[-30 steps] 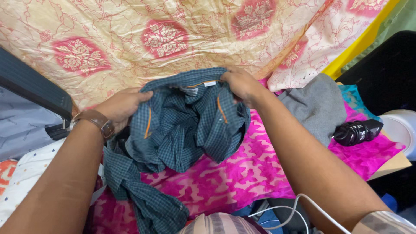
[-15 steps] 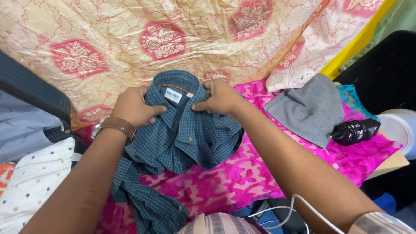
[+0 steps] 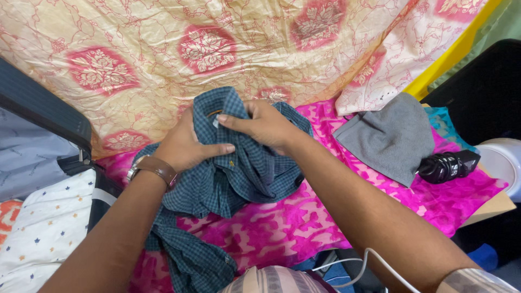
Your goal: The person folds clothes on a bed and packs them into an open suitcase. They smooth a white patterned garment, fold a blue checkered shirt, press it flat, place it into the suitcase alongside other folded clothes, and tuck a blue and white garment into the case.
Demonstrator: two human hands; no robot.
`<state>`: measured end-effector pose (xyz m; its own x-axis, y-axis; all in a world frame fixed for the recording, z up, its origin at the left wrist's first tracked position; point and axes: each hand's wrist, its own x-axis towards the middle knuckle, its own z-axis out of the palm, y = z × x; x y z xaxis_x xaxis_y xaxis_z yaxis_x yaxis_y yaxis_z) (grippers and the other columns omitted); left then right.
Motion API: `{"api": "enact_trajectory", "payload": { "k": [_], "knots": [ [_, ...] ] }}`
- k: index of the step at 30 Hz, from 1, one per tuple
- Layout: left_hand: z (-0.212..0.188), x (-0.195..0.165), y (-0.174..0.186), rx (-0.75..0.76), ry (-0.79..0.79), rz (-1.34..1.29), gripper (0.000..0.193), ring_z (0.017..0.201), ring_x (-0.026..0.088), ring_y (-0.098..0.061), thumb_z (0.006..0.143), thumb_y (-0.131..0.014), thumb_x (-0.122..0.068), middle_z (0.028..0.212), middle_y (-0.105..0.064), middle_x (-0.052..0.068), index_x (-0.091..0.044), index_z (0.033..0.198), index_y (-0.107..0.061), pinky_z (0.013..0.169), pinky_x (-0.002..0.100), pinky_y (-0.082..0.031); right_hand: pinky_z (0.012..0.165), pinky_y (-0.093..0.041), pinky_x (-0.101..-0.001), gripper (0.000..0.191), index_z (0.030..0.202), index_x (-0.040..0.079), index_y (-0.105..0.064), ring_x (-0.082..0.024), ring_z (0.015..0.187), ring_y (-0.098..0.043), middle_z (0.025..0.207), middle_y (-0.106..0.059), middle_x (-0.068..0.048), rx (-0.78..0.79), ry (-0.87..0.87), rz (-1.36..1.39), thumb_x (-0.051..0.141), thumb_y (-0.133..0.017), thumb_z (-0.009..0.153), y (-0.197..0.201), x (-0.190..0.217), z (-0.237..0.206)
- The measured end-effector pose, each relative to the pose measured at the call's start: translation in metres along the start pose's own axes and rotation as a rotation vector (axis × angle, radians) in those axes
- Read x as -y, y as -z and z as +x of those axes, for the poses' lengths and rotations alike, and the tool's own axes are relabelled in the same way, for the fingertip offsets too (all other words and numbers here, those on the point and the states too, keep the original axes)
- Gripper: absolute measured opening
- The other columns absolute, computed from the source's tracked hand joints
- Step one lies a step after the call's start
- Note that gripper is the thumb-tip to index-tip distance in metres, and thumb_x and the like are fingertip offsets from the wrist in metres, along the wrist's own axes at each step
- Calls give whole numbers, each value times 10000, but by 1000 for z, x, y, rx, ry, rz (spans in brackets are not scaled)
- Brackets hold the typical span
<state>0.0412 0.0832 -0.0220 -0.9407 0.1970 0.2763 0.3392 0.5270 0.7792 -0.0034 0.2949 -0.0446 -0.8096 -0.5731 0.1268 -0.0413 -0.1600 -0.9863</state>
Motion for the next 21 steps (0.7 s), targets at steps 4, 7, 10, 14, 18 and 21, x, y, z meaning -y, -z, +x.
{"api": "enact_trajectory", "payload": {
  "k": [4, 7, 10, 14, 18, 21],
  "knots": [
    [3, -4, 4, -28, 75, -205, 396, 973, 146, -723, 784, -794, -52, 1079, -777, 60, -4, 1168, -707, 889, 302, -568, 785, -540, -321, 334, 1131, -55, -583, -159, 871, -592, 1001, -615, -96, 34, 7, 91, 233, -734, 1057, 7, -2, 6],
    [5, -14, 12, -158, 33, -419, 310, 949, 140, -734, 828, -747, 22, 1074, -777, 49, -3, 1134, -704, 877, 299, -594, 935, -571, -330, 559, 1290, -3, -542, -171, 1019, -669, 1133, -668, -91, 62, 200, 17, 172, -881, 881, 21, -8, 3],
    [12, -27, 29, -225, -113, -465, 296, 990, 135, -731, 865, -743, 50, 1121, -763, 48, -13, 1150, -695, 911, 293, -598, 1063, -443, -354, 898, 1460, 10, -449, -201, 1236, -592, 1356, -622, -73, 153, 272, -339, 188, -947, 733, 30, -17, -10],
    [29, -36, 52, -409, -272, -355, 256, 1029, 143, -741, 927, -758, 65, 1154, -766, 64, -6, 1166, -696, 953, 303, -604, 963, -509, -384, 690, 1265, 0, -655, -231, 1060, -681, 1159, -728, -79, 90, 158, -836, 276, -934, 697, 36, -23, -15],
    [47, -34, 89, -594, -415, -357, 324, 1053, 168, -721, 937, -766, 91, 1168, -725, 76, 14, 1226, -640, 1009, 317, -595, 816, -550, -341, 408, 1047, -4, -793, -193, 849, -686, 929, -770, -105, 70, -218, -957, 328, -848, 818, 51, -27, -18],
    [45, -24, 113, -715, -423, -371, 375, 1114, 194, -749, 936, -764, 90, 1215, -730, 90, 17, 1276, -622, 1046, 326, -621, 784, -555, -281, 289, 1063, 3, -767, -124, 834, -689, 941, -776, -39, 95, -161, -519, 207, -754, 859, 72, -27, -18]
  ]
}}
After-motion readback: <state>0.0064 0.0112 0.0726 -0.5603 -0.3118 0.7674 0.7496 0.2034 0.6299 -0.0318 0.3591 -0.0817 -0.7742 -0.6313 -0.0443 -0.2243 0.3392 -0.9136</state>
